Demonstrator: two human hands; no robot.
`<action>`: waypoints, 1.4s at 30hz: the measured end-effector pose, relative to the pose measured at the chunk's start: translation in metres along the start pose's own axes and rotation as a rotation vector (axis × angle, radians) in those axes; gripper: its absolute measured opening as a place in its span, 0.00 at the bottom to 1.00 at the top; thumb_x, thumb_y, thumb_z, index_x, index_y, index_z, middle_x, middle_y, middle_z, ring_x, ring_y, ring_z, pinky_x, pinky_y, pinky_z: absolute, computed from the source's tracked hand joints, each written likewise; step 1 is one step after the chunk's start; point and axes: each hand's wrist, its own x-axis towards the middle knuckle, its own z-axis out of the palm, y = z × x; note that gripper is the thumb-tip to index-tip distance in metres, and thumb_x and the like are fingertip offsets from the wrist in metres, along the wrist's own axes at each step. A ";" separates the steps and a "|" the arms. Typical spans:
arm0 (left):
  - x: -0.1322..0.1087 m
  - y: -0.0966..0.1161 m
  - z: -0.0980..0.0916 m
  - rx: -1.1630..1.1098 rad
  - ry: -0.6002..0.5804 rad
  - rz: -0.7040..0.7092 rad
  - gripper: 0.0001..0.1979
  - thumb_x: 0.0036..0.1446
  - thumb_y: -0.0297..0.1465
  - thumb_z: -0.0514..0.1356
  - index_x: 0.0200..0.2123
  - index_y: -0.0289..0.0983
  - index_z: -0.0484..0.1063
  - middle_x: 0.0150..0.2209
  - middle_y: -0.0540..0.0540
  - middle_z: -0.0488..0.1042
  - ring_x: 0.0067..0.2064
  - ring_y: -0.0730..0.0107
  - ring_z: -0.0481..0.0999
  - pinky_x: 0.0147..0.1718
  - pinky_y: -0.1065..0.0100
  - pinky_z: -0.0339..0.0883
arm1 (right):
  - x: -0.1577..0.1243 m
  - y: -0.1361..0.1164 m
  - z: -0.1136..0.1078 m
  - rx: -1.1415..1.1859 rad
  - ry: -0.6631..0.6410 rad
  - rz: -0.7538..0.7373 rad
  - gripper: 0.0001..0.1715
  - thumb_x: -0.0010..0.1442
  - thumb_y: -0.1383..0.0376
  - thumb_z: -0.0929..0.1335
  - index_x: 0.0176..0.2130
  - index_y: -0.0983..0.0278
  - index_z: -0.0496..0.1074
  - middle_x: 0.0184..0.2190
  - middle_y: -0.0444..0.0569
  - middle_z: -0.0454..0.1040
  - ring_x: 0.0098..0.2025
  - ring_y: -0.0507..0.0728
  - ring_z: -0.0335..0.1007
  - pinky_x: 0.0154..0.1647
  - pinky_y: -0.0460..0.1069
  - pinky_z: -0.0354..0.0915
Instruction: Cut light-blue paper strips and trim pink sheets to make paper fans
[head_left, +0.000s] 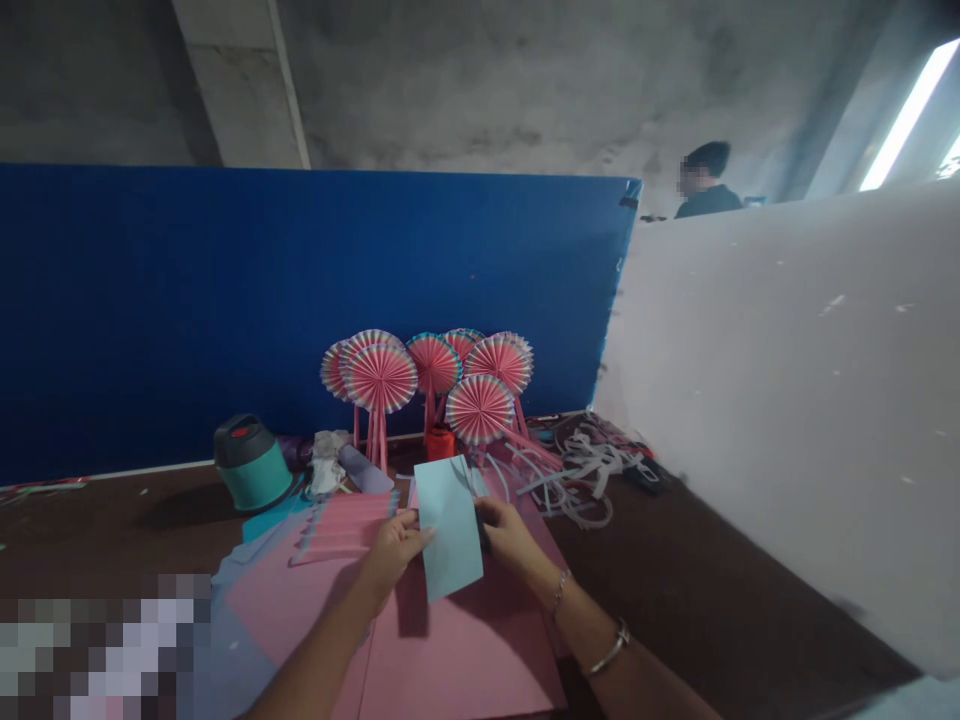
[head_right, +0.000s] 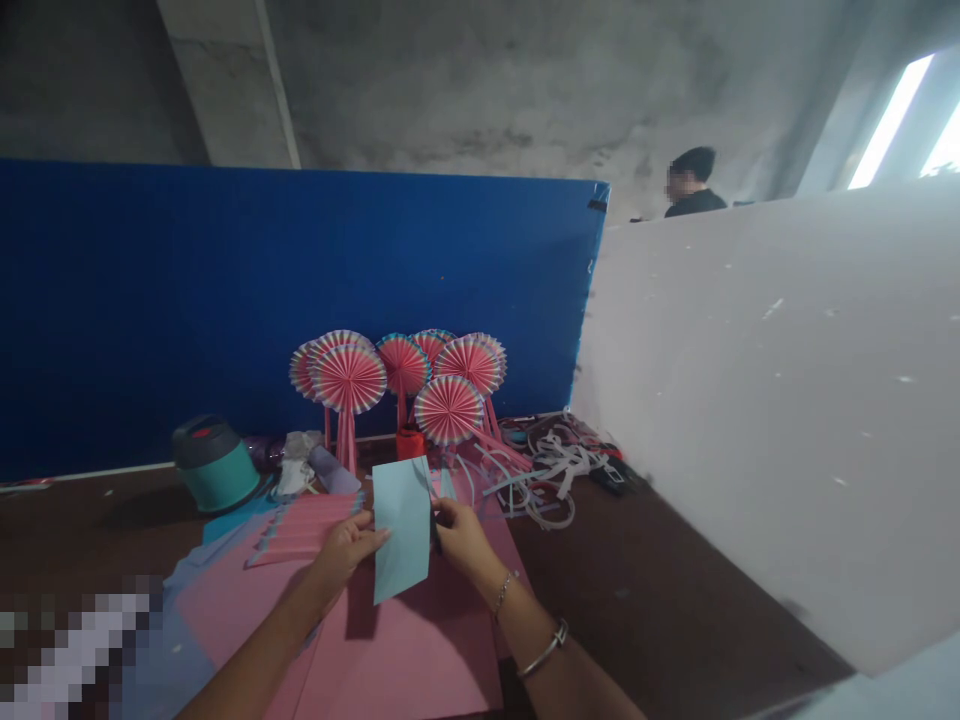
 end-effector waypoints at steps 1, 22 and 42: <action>0.000 0.000 0.000 -0.003 0.000 -0.003 0.26 0.39 0.43 0.73 0.39 0.32 0.76 0.33 0.40 0.82 0.35 0.58 0.82 0.38 0.64 0.72 | 0.000 0.000 0.000 -0.001 -0.002 0.004 0.10 0.43 0.61 0.70 0.28 0.65 0.74 0.20 0.42 0.70 0.24 0.52 0.65 0.26 0.46 0.61; -0.008 0.010 0.006 -0.138 -0.004 -0.078 0.28 0.39 0.39 0.73 0.43 0.31 0.76 0.38 0.38 0.82 0.37 0.55 0.82 0.41 0.61 0.73 | 0.000 -0.005 -0.002 -0.008 -0.039 -0.039 0.13 0.43 0.60 0.72 0.29 0.65 0.74 0.22 0.43 0.72 0.27 0.53 0.68 0.30 0.48 0.65; -0.005 0.003 0.003 -0.049 -0.008 -0.032 0.27 0.42 0.40 0.72 0.43 0.31 0.76 0.36 0.39 0.82 0.38 0.55 0.81 0.40 0.62 0.71 | 0.000 0.002 0.000 -0.009 0.037 -0.030 0.11 0.42 0.60 0.72 0.26 0.64 0.72 0.23 0.44 0.74 0.27 0.54 0.67 0.29 0.48 0.64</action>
